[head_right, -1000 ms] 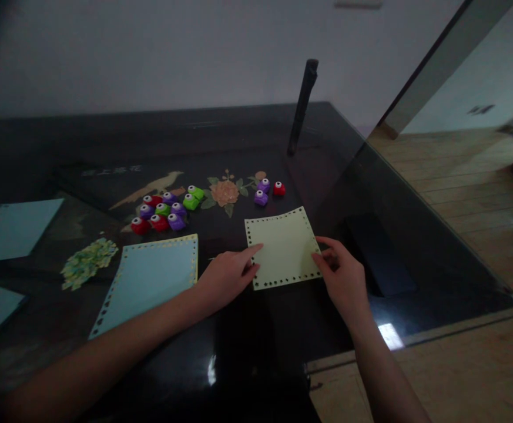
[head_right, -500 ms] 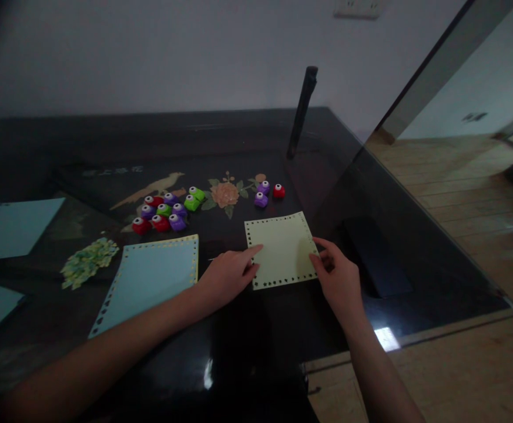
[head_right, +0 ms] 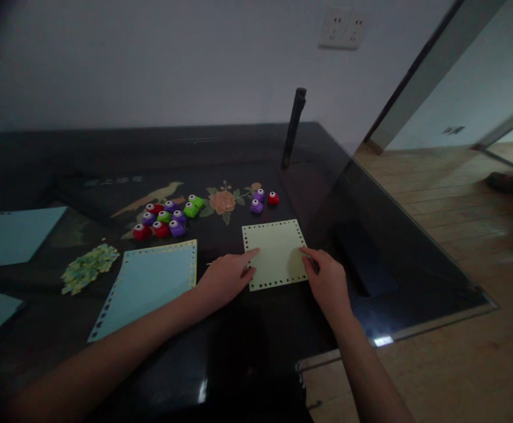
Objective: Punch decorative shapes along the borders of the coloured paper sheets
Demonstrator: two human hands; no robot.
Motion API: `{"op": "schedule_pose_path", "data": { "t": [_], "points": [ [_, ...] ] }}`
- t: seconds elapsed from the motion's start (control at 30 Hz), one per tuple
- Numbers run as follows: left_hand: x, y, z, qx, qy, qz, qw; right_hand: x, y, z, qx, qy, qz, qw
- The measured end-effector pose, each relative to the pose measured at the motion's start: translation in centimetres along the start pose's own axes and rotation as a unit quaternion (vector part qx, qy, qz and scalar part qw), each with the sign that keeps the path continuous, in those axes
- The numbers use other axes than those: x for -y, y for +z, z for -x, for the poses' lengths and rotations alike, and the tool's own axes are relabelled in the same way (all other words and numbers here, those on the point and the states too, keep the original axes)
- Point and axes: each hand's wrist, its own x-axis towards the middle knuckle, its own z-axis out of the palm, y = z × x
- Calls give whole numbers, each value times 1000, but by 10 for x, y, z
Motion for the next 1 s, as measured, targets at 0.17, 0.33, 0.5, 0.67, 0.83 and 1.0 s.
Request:
{"op": "schedule_pose_path", "data": {
  "t": [0.17, 0.33, 0.5, 0.67, 0.83, 1.0],
  "points": [
    [-2, 0, 0, -9, -1, -4, 1000, 8, -2, 4, -32, 0, 103, 994],
    [3, -21, 9, -41, 15, 46, 998, 14, -14, 7, -131, -17, 53, 990],
    [37, -54, 39, -141, 25, 92, 985, 22, -19, 13, -139, -18, -18, 990],
    [99, -65, 78, -207, -25, 23, 978, 44, -22, 10, -111, -53, -47, 991],
    [148, -58, 101, -259, -47, 4, 965, 78, -16, -7, -32, -130, -71, 988],
    [166, -53, 106, -188, -39, -22, 981, 121, 13, -25, 72, -268, -47, 960]
  ]
}}
